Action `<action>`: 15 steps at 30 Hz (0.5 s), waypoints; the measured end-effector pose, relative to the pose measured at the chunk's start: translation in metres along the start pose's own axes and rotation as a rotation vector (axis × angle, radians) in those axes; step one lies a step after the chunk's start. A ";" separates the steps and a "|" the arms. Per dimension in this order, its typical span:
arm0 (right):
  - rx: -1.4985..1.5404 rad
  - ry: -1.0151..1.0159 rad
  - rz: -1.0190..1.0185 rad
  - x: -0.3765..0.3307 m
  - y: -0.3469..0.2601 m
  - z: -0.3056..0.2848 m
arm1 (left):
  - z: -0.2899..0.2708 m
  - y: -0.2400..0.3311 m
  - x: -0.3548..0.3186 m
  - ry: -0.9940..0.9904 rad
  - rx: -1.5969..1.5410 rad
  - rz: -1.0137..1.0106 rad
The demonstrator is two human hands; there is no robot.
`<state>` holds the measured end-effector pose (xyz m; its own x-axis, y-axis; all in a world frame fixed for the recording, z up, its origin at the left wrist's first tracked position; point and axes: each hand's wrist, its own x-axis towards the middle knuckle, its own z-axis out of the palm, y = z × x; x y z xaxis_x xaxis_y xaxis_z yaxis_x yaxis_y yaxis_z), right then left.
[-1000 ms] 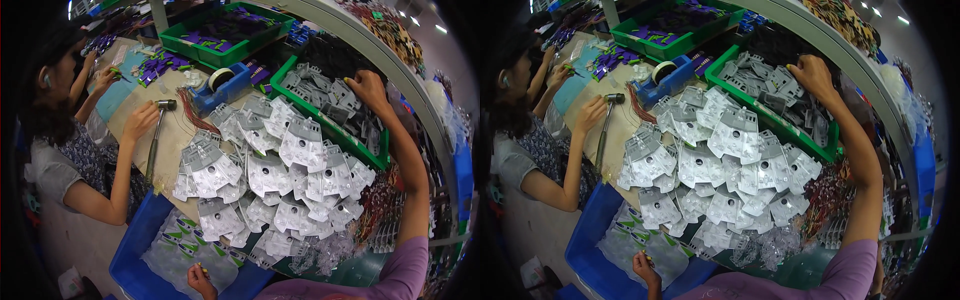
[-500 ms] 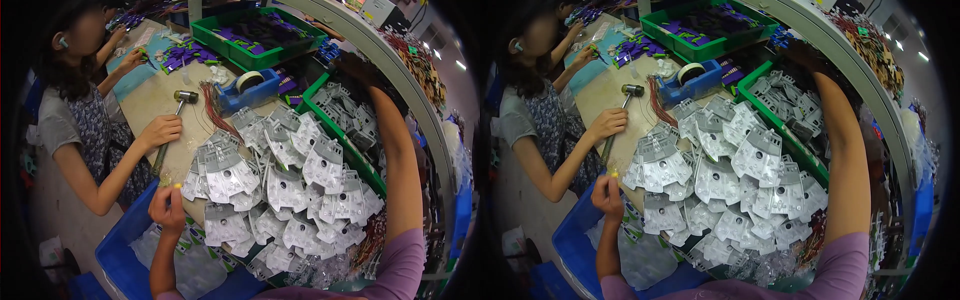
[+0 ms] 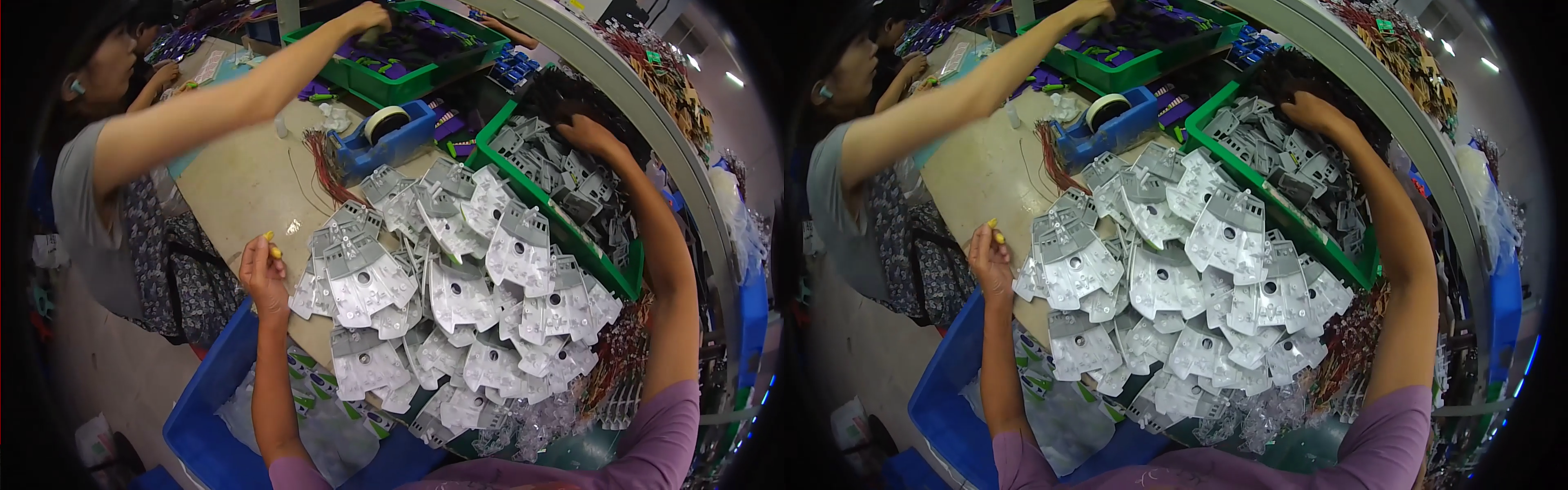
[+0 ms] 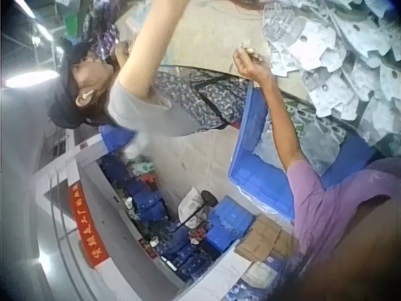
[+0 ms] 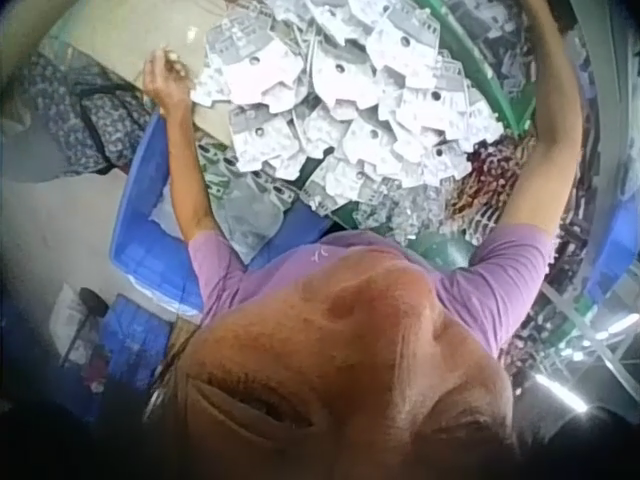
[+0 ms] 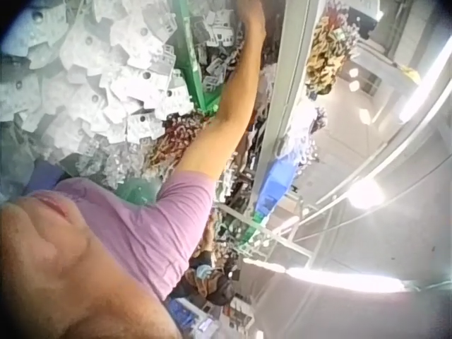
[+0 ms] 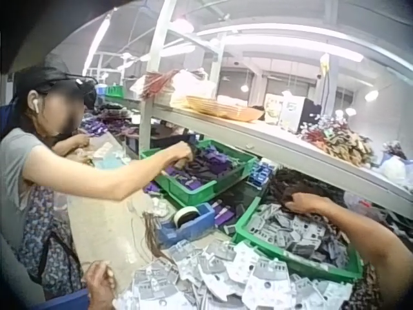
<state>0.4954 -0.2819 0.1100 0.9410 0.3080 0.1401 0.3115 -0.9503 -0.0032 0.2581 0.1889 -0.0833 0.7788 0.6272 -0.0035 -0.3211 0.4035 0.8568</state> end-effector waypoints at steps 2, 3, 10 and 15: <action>-0.005 -0.035 -0.008 -0.027 -0.013 -0.016 | -0.008 0.000 -0.001 -0.048 -0.062 -0.013; -0.015 -0.060 -0.014 -0.038 -0.017 -0.025 | -0.010 -0.001 -0.001 -0.071 -0.081 -0.011; -0.024 0.175 -0.200 -0.087 -0.034 -0.053 | -0.004 -0.011 0.002 -0.074 0.071 0.002; -0.060 0.172 -0.383 -0.083 -0.050 -0.050 | -0.009 -0.007 0.009 -0.062 0.014 0.007</action>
<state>0.3952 -0.2622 0.1477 0.7216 0.6318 0.2831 0.6213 -0.7714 0.1379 0.2631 0.1973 -0.0942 0.8089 0.5869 0.0340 -0.3191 0.3897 0.8639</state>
